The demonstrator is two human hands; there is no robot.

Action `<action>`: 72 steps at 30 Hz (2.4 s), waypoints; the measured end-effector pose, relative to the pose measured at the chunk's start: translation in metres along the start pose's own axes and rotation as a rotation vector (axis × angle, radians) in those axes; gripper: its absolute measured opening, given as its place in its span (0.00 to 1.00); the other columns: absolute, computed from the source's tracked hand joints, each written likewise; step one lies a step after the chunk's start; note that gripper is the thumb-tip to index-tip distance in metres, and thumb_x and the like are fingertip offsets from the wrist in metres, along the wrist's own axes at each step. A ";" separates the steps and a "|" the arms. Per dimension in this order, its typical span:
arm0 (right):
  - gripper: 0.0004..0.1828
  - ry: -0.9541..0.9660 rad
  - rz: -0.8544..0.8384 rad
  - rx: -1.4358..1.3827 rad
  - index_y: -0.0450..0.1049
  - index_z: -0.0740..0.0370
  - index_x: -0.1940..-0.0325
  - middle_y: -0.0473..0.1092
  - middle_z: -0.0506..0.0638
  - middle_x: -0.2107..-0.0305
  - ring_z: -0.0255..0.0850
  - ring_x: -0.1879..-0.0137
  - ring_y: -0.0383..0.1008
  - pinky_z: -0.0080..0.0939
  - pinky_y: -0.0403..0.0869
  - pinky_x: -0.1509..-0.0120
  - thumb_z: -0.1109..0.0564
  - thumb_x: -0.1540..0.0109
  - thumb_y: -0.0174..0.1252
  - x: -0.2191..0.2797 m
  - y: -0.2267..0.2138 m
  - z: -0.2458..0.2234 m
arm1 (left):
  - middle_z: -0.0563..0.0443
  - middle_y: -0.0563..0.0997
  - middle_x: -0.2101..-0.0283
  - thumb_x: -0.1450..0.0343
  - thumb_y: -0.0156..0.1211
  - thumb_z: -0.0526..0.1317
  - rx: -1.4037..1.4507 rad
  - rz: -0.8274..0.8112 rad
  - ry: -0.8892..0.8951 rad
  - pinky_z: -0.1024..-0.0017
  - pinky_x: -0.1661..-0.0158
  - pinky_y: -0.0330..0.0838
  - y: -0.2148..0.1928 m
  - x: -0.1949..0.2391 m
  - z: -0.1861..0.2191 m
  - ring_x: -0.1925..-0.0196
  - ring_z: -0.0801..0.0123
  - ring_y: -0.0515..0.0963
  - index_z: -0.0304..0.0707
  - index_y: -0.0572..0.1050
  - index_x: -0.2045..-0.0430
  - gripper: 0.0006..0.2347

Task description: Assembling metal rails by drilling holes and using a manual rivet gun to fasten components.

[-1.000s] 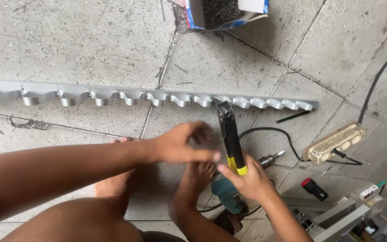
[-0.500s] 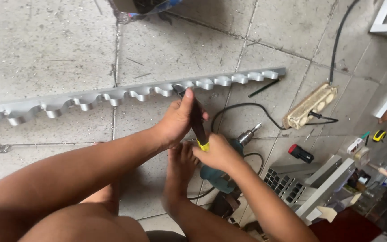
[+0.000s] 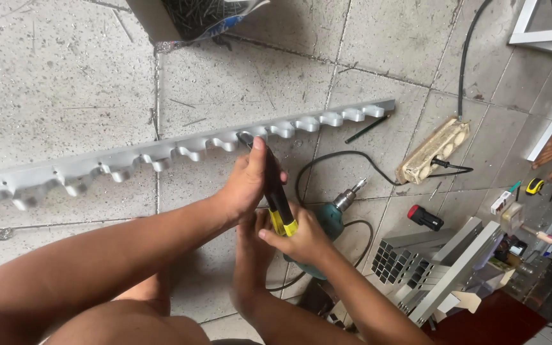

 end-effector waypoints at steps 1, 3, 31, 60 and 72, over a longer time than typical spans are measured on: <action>0.36 0.042 0.017 0.050 0.73 0.66 0.51 0.76 0.68 0.61 0.63 0.45 0.77 0.60 0.74 0.40 0.39 0.53 0.73 -0.003 0.003 0.002 | 0.39 0.80 0.70 0.28 0.32 0.70 0.007 -0.013 -0.010 0.63 0.56 0.74 0.000 -0.001 0.001 0.62 0.54 0.81 0.32 0.76 0.73 0.35; 0.37 0.086 0.033 0.100 0.72 0.66 0.49 0.75 0.68 0.60 0.63 0.44 0.75 0.60 0.73 0.37 0.39 0.51 0.72 -0.014 0.004 0.010 | 0.39 0.79 0.70 0.29 0.32 0.71 0.014 -0.026 -0.023 0.63 0.55 0.74 0.001 0.000 0.005 0.62 0.54 0.81 0.33 0.75 0.73 0.36; 0.24 0.043 0.026 0.033 0.73 0.63 0.65 0.75 0.59 0.72 0.54 0.56 0.78 0.54 0.75 0.48 0.44 0.51 0.71 -0.011 -0.003 -0.001 | 0.40 0.79 0.71 0.26 0.27 0.67 -0.046 0.067 0.018 0.60 0.52 0.75 0.006 0.009 0.016 0.61 0.55 0.80 0.32 0.76 0.74 0.36; 0.22 0.007 -0.135 -0.482 0.74 0.60 0.57 0.73 0.46 0.69 0.36 0.57 0.74 0.40 0.74 0.49 0.50 0.49 0.73 0.011 0.003 0.002 | 0.32 0.79 0.80 0.26 0.33 0.63 0.064 0.148 0.095 0.55 0.63 0.84 0.008 -0.005 0.013 0.72 0.51 0.86 0.32 0.69 0.77 0.29; 0.19 0.124 0.193 -0.114 0.72 0.60 0.73 0.72 0.52 0.81 0.50 0.68 0.80 0.49 0.75 0.61 0.44 0.51 0.68 -0.021 0.031 0.009 | 0.36 0.77 0.82 0.28 0.31 0.69 0.092 0.193 0.143 0.44 0.59 0.84 0.009 -0.009 0.004 0.73 0.52 0.86 0.29 0.72 0.76 0.35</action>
Point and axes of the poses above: each hand's wrist, its own x-axis away from the middle knuckle, its own y-axis out of the palm, z = x × y, the point moved 3 cm from there along -x, towards the middle knuckle
